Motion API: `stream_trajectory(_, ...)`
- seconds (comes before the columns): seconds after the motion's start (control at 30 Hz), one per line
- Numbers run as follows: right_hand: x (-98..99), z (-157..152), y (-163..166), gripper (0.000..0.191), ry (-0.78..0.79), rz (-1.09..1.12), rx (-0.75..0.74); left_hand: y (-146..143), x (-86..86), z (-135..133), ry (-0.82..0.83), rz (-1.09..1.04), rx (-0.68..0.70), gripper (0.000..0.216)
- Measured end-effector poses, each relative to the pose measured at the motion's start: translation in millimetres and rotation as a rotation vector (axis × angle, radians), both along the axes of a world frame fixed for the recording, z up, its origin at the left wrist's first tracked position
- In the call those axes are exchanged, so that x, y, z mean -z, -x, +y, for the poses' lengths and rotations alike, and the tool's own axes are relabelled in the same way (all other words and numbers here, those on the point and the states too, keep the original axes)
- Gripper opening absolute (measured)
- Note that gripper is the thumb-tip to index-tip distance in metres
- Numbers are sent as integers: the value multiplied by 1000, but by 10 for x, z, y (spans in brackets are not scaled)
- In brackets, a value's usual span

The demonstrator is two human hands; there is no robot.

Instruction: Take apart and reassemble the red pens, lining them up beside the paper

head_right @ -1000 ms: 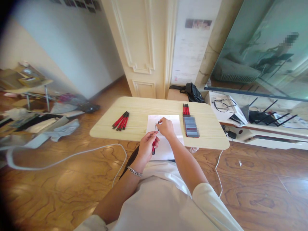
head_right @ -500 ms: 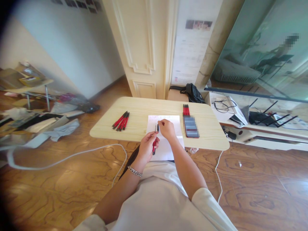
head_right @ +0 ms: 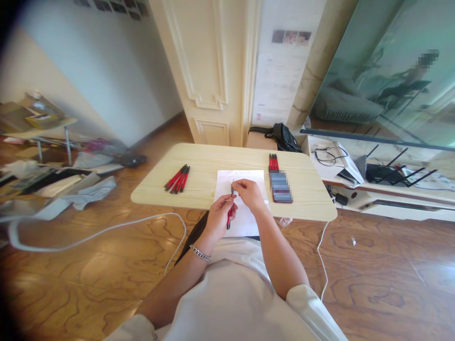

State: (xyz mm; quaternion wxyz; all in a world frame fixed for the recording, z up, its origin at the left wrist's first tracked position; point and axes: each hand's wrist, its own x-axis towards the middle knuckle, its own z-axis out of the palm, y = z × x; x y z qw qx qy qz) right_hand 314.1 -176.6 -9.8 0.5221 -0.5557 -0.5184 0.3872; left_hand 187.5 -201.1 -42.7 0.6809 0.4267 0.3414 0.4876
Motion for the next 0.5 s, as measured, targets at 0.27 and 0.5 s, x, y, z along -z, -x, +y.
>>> stream_trajectory(0.27,-20,248,-187,34,71,-263,105,13,12,-14,34,12,-13,36)
stream_trajectory(0.5,60,240,-102,29,277,-853,156,44,15,7,26,7,-24,37)
